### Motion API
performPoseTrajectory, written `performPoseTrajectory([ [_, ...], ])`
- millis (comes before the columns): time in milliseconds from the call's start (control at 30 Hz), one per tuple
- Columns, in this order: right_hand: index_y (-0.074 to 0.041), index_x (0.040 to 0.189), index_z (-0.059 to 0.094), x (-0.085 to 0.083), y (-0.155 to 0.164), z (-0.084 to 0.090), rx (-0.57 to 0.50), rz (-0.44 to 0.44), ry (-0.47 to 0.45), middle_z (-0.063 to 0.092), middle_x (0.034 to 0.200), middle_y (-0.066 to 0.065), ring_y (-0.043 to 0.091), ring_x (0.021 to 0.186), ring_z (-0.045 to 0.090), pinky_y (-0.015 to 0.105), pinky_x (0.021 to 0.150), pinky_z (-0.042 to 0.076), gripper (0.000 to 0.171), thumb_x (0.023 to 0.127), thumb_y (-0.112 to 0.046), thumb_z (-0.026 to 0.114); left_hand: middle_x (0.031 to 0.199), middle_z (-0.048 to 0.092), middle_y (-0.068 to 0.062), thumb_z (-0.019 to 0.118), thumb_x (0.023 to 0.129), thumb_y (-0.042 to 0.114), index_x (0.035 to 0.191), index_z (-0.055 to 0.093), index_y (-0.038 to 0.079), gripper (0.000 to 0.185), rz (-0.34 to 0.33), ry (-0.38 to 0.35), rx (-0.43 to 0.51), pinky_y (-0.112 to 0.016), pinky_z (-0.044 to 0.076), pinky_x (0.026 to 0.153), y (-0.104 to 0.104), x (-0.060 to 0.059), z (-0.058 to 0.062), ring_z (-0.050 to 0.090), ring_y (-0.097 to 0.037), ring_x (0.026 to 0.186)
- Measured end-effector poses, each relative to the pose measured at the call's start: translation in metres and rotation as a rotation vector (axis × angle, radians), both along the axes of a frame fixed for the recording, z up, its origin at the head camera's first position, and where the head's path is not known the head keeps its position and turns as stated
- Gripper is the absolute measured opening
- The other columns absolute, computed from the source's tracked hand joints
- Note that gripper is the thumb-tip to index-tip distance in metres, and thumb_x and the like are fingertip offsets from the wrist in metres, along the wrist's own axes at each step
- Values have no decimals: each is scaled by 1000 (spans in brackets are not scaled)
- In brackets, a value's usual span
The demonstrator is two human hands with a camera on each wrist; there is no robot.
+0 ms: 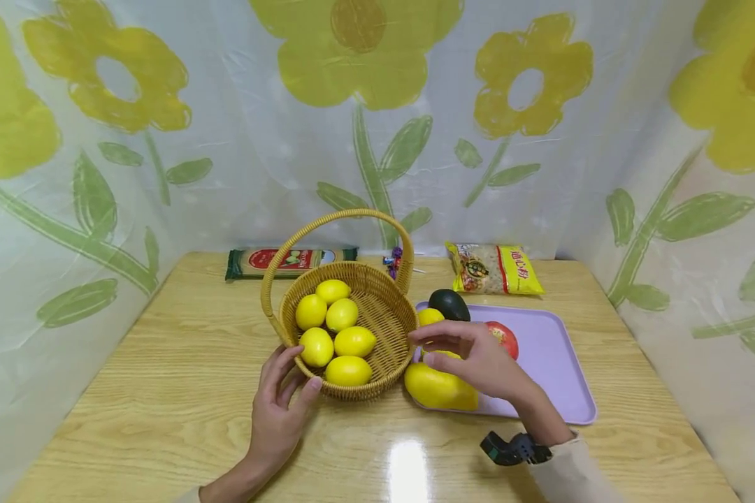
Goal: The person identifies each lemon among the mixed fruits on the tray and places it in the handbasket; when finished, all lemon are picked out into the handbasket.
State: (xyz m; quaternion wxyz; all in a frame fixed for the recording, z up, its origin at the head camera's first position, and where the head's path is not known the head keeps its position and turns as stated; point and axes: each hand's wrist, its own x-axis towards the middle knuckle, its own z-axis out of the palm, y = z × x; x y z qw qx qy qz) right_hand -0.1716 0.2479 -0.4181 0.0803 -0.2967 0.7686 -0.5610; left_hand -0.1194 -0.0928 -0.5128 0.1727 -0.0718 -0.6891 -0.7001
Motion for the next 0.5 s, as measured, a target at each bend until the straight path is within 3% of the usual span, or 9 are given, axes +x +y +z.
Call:
performPoseTrajectory([
  [67, -4, 140, 71, 5, 18, -9, -31, -36, -28, 70, 140, 25, 36, 130, 70, 39, 109, 62, 36, 105, 3, 69, 172, 29, -26, 78, 98, -1, 150, 59, 2, 56, 0, 2, -5, -19, 49, 119, -1, 0, 0, 43, -35, 153],
  [267, 0, 144, 68, 12, 53, -28, 18, -168, -26, 69, 144, 26, 29, 127, 73, 26, 108, 61, 41, 103, 0, 74, 172, 29, -26, 78, 98, 1, 152, 58, 4, 57, -5, 6, -18, -18, 49, 120, -2, -2, 0, 42, -38, 154],
  [500, 2, 147, 66, 5, 55, -38, 61, -204, 25, 66, 149, 23, 25, 134, 69, 28, 112, 57, 46, 102, -1, 76, 172, 27, -27, 78, 98, -1, 152, 58, 2, 57, -15, 0, -5, -19, 48, 120, 0, -1, 0, 41, -38, 154],
])
